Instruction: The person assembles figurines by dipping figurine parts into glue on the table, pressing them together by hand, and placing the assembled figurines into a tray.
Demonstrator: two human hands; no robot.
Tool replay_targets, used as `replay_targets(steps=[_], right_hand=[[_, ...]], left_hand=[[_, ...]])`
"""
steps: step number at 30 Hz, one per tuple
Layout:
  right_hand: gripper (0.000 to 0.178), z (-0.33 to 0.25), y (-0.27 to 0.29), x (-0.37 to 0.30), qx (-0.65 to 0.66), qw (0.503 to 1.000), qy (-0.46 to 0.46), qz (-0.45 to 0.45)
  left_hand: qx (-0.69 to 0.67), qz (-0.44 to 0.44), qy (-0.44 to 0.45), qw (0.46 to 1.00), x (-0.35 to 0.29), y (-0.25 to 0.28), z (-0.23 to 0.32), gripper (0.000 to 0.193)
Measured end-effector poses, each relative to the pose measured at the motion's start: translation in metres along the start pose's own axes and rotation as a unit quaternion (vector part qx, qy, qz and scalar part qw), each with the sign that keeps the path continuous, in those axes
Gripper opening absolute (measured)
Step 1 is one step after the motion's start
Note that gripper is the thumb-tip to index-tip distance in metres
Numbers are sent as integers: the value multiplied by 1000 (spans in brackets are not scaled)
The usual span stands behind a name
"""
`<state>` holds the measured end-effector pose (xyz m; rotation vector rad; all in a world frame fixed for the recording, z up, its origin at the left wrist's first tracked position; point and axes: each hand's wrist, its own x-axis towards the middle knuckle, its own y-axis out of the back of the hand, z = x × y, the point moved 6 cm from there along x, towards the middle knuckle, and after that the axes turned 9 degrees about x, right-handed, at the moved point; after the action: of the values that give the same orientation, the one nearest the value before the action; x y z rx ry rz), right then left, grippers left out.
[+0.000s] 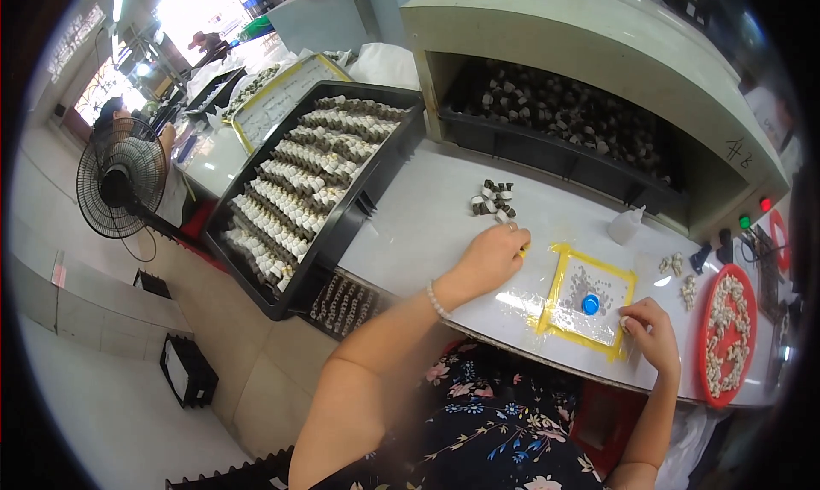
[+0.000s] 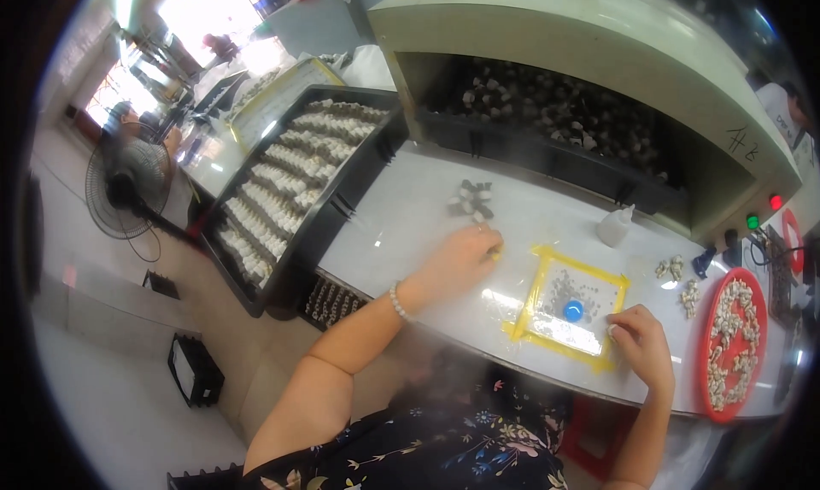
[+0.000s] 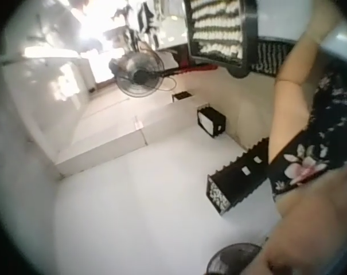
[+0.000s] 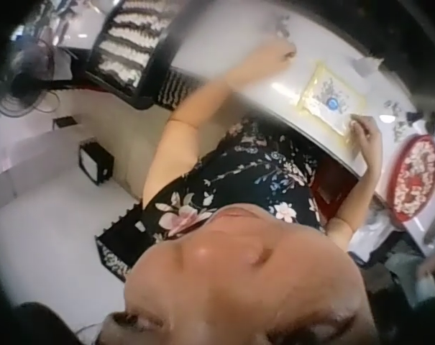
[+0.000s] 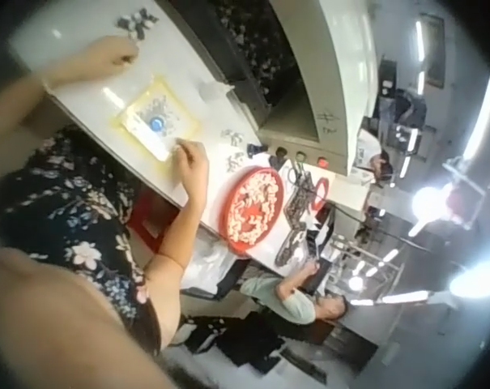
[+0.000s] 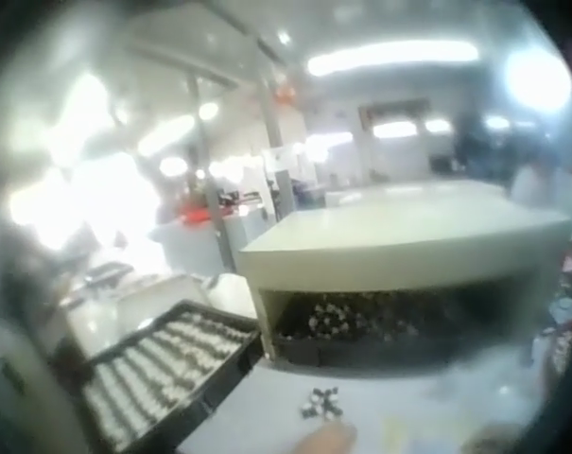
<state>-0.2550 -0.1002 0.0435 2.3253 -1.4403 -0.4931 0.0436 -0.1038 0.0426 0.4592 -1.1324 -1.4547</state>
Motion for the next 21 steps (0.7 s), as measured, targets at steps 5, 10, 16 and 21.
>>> replay_targets(steps=[5, 10, 16, 21], right_hand=[[24, -11, 1, -10, -38, 991, 68, 109], [26, 2, -12, -7, -107, 981, 96, 128], [29, 4, -7, -17, -139, 967, 132, 170], [31, 2, -2, -29, -168, 966, 110, 161]], left_hand=[[-388, -57, 144, 909, -15, -4, 29, 30], [-651, -109, 205, 723, -37, -42, 49, 35], [-707, -66, 212, 671, -47, -53, 64, 32], [-738, -106, 230, 625, -57, -67, 72, 33]])
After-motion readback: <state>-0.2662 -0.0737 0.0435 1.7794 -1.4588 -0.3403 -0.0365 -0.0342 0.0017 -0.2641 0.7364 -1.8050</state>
